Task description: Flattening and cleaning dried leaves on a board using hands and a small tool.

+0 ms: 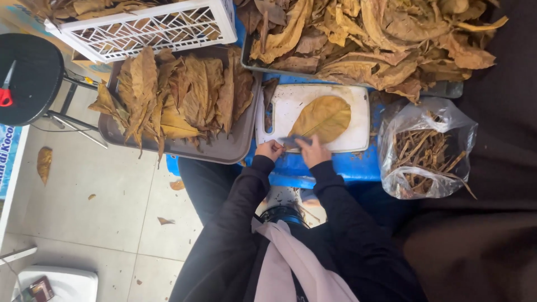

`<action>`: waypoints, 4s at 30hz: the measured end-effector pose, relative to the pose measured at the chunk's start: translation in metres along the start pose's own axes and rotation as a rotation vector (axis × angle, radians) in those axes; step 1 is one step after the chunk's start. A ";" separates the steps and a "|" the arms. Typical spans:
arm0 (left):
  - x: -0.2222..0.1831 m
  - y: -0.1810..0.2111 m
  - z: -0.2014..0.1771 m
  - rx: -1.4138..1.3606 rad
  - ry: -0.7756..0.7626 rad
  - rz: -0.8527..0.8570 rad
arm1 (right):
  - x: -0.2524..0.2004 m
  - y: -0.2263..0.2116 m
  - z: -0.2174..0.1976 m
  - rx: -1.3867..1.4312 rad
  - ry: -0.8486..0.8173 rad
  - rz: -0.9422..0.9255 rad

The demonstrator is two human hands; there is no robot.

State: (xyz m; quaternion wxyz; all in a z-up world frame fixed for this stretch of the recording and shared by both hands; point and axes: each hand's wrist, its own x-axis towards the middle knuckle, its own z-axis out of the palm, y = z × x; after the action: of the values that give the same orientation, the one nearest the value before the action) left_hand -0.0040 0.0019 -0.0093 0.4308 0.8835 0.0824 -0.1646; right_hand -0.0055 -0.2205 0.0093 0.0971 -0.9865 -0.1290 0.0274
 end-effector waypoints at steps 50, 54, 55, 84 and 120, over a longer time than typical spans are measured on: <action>-0.060 0.035 -0.015 -0.606 0.074 -0.334 | -0.018 0.014 0.013 1.675 -0.057 0.771; -0.087 0.093 -0.024 -0.497 0.144 -0.189 | -0.009 0.026 0.033 1.587 -0.050 0.749; -0.091 0.108 -0.020 -0.433 0.166 -0.024 | -0.008 0.025 0.035 1.520 0.002 0.726; 0.073 0.061 0.016 0.521 0.391 0.118 | -0.039 0.038 -0.003 0.307 0.516 0.368; 0.056 0.029 0.016 1.002 0.523 0.360 | -0.050 0.050 0.003 0.551 0.522 0.334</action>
State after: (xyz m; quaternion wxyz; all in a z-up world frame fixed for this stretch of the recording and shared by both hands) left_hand 0.0535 -0.0282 -0.0174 -0.0523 0.9905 -0.0531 0.1152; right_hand -0.0416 -0.2800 -0.0022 0.3814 -0.9047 0.0738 -0.1749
